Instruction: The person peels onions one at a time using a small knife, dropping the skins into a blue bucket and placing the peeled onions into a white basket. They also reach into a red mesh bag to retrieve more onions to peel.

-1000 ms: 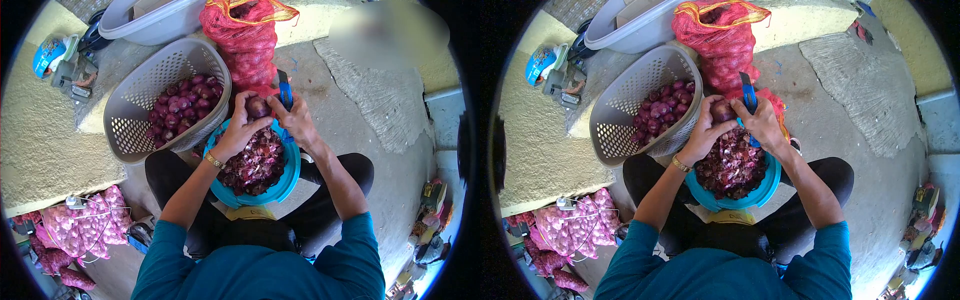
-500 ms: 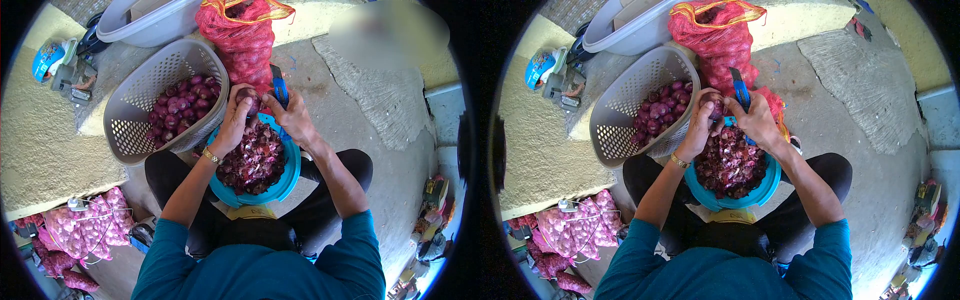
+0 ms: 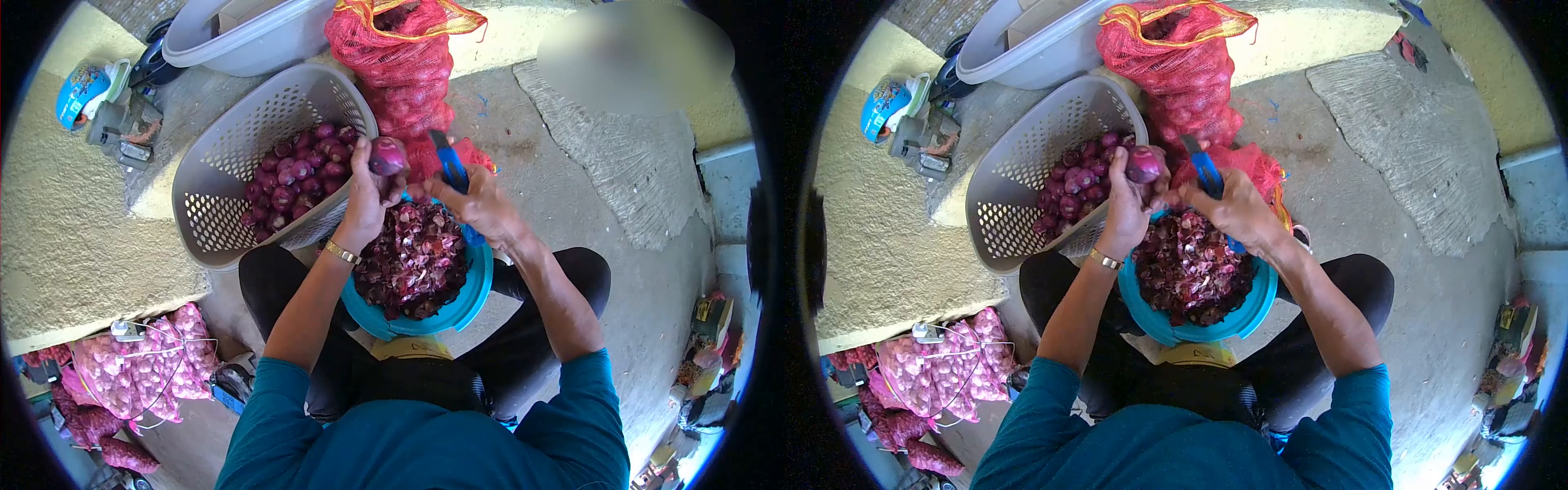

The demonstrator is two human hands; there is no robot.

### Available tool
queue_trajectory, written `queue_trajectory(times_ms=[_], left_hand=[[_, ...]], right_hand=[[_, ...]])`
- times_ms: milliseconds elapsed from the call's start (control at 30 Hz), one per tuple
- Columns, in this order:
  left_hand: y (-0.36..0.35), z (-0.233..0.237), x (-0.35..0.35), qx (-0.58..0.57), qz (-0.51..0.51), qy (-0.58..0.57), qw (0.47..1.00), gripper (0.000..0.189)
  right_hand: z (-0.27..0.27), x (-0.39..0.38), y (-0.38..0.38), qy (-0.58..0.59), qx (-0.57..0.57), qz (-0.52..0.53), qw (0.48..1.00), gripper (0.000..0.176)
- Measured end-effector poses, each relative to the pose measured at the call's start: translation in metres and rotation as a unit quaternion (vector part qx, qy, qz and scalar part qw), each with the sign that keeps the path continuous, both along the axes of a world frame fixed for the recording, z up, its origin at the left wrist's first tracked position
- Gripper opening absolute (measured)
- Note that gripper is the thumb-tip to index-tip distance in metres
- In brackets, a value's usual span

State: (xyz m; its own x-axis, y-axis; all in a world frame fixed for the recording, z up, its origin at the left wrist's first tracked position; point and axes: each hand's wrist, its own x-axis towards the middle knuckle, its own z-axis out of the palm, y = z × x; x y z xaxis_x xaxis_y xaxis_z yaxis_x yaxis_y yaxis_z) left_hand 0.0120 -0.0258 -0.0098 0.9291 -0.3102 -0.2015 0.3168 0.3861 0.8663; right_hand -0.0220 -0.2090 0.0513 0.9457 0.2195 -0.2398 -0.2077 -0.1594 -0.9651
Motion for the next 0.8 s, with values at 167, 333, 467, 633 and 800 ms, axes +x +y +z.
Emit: queue_trajectory(times_ms=[167, 333, 467, 633, 800], left_hand=[[0.013, 0.005, 0.012, -0.119, 0.036, 0.032, 0.992, 0.062], [0.009, 0.016, 0.006, -0.149, 0.015, 0.04, 0.988, 0.061], [0.0, 0.019, 0.002, -0.127, 0.035, 0.062, 0.989, 0.061], [0.01, 0.004, 0.005, -0.184, -0.092, 0.025, 0.978, 0.065], [0.007, 0.002, 0.0, -0.158, -0.13, 0.021, 0.979, 0.067]], right_hand=[[-0.004, -0.008, -0.01, 0.025, -0.068, 0.094, 0.993, 0.028], [-0.007, -0.007, -0.006, -0.092, -0.092, 0.038, 0.991, 0.034], [-0.011, -0.002, 0.002, -0.056, -0.012, -0.061, 0.996, 0.034], [-0.026, 0.01, -0.004, -0.211, -0.027, 0.019, 0.977, 0.033], [-0.008, 0.01, 0.001, -0.262, -0.091, -0.01, 0.961, 0.035]])
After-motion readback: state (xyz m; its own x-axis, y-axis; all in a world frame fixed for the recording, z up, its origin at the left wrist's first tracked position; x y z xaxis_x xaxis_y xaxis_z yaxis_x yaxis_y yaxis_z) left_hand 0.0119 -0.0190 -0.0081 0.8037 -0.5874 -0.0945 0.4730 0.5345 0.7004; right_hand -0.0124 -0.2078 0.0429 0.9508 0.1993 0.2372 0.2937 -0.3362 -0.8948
